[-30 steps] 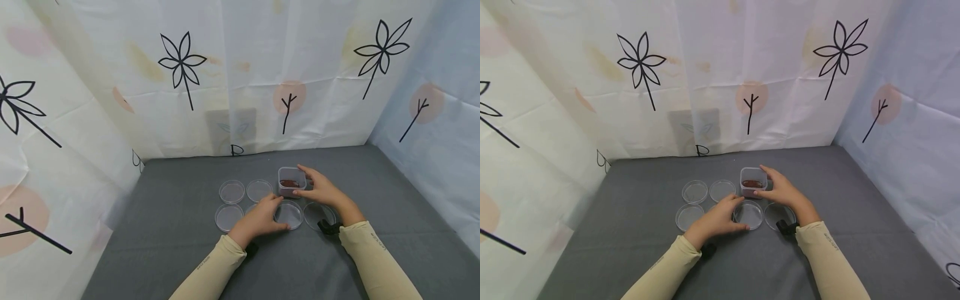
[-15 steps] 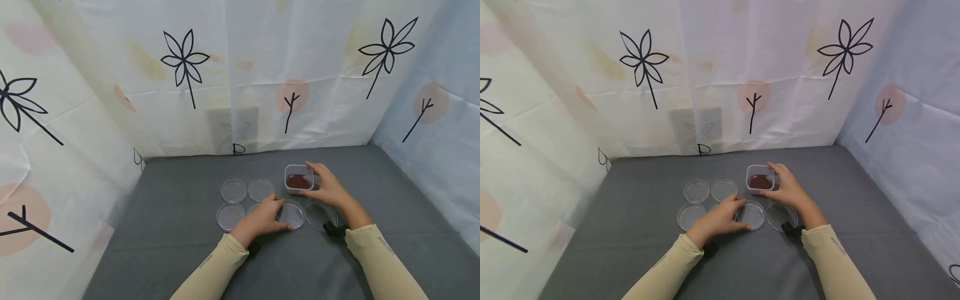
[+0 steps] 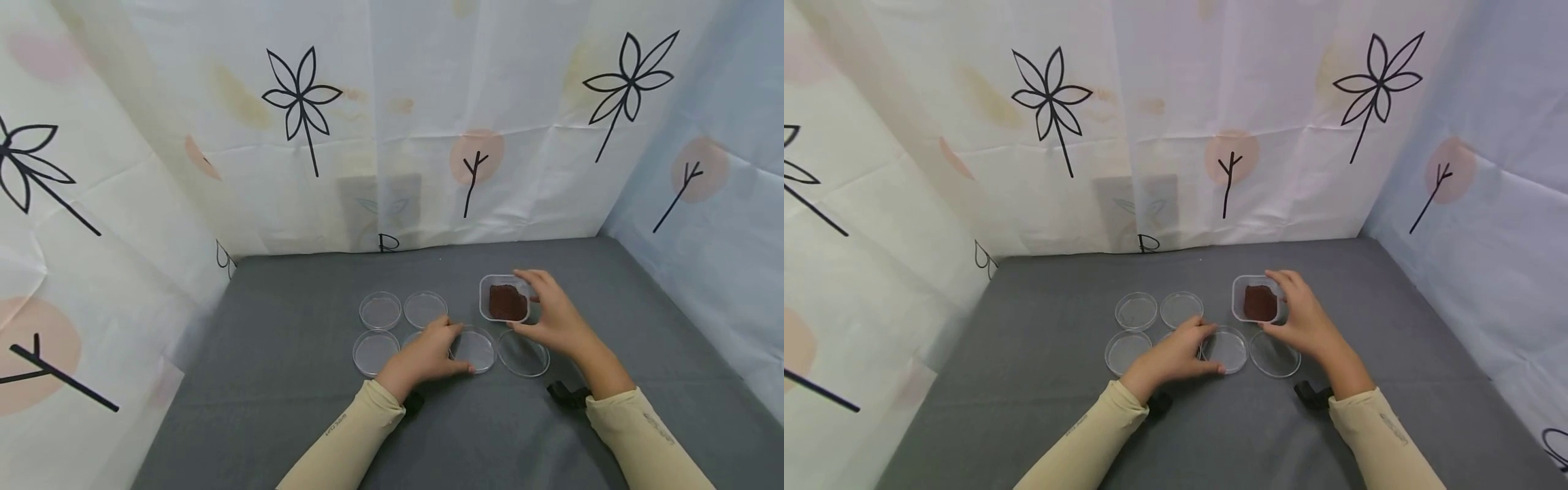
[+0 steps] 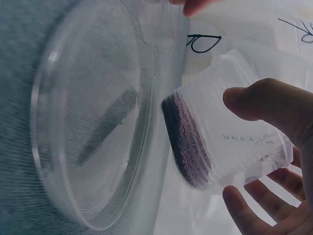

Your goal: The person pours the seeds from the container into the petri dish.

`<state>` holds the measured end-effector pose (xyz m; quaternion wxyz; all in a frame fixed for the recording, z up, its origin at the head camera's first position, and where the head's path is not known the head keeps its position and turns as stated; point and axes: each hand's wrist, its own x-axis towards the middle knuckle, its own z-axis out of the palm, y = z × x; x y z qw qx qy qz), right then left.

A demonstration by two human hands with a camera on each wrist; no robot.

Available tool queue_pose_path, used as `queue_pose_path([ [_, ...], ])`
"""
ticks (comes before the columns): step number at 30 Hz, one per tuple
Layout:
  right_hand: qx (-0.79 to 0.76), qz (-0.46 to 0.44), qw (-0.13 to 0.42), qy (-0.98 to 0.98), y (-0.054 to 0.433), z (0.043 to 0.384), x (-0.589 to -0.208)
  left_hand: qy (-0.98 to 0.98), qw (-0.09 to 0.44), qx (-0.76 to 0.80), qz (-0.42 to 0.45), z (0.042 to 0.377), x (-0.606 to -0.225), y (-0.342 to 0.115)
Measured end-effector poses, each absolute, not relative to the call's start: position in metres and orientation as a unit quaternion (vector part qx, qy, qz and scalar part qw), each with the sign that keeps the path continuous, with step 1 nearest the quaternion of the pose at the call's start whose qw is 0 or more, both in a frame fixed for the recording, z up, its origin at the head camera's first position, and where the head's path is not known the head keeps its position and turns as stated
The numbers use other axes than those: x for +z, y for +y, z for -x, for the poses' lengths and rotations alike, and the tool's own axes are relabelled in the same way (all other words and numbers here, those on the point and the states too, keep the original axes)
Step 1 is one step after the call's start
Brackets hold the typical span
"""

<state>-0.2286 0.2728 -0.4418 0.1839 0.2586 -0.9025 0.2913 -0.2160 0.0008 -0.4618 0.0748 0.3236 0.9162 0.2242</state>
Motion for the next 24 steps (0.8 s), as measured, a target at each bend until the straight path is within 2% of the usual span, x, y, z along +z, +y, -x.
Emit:
queue_pose_path([
  [5, 0.236, -0.275, 0.217, -0.906, 0.271, 0.221, -0.443, 0.916, 0.08, 0.226, -0.322, 0.216, -0.461, 0.0],
  [12, 0.202, -0.288, 0.224, -0.909, 0.263, 0.213, -0.443, 0.92, 0.086, 0.211, -0.319, 0.215, -0.462, 0.001],
  [24, 0.162, -0.333, 0.267, -0.89, 0.252, 0.213, -0.447, 0.922, 0.097, 0.21, -0.311, 0.214, -0.46, 0.001],
])
